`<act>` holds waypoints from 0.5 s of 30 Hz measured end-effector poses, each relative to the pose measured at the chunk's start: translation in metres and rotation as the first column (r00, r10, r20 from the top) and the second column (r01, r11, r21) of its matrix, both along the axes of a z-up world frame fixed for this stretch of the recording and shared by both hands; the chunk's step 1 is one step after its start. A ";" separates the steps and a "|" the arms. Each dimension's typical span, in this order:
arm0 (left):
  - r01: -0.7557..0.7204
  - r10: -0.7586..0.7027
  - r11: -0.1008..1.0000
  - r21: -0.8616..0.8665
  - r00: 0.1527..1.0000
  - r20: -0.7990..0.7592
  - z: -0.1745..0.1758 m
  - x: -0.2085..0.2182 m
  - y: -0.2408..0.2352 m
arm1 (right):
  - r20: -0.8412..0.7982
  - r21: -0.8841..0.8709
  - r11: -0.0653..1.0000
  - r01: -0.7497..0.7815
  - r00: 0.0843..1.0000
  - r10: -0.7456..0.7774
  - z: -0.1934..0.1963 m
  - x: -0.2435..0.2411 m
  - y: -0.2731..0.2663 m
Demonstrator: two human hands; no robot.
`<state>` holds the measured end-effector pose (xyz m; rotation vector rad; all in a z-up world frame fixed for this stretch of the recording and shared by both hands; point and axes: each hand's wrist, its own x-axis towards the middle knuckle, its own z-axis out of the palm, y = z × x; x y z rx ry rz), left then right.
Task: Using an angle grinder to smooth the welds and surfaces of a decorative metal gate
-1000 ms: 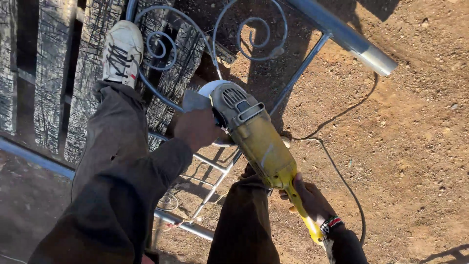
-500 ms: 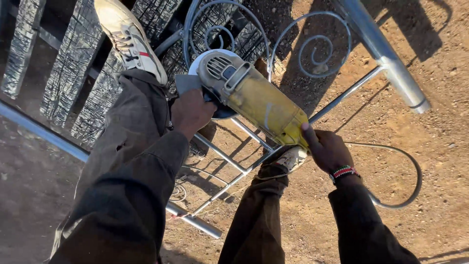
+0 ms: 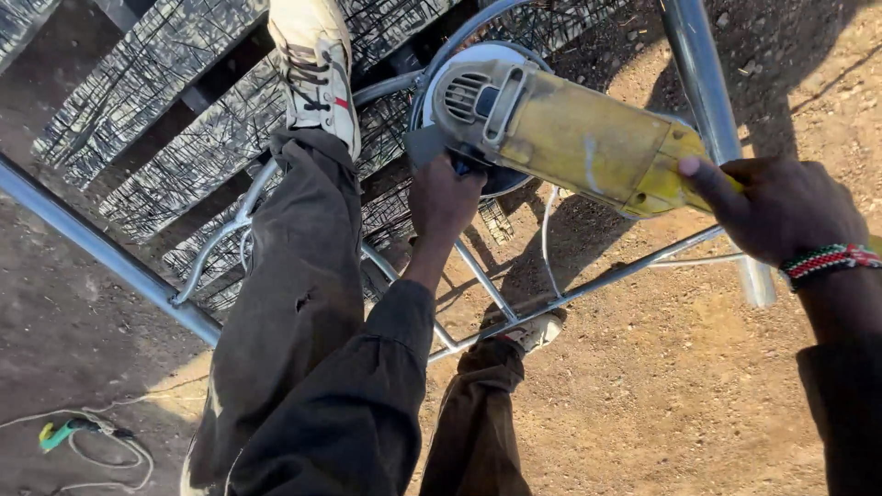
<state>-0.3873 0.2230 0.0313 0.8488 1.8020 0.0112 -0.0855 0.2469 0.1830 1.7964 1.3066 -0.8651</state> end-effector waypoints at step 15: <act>-0.303 0.300 0.944 -0.132 0.953 -0.037 0.027 0.009 -0.018 | 0.079 -0.134 0.932 -0.336 0.934 0.348 0.025 -0.033 0.093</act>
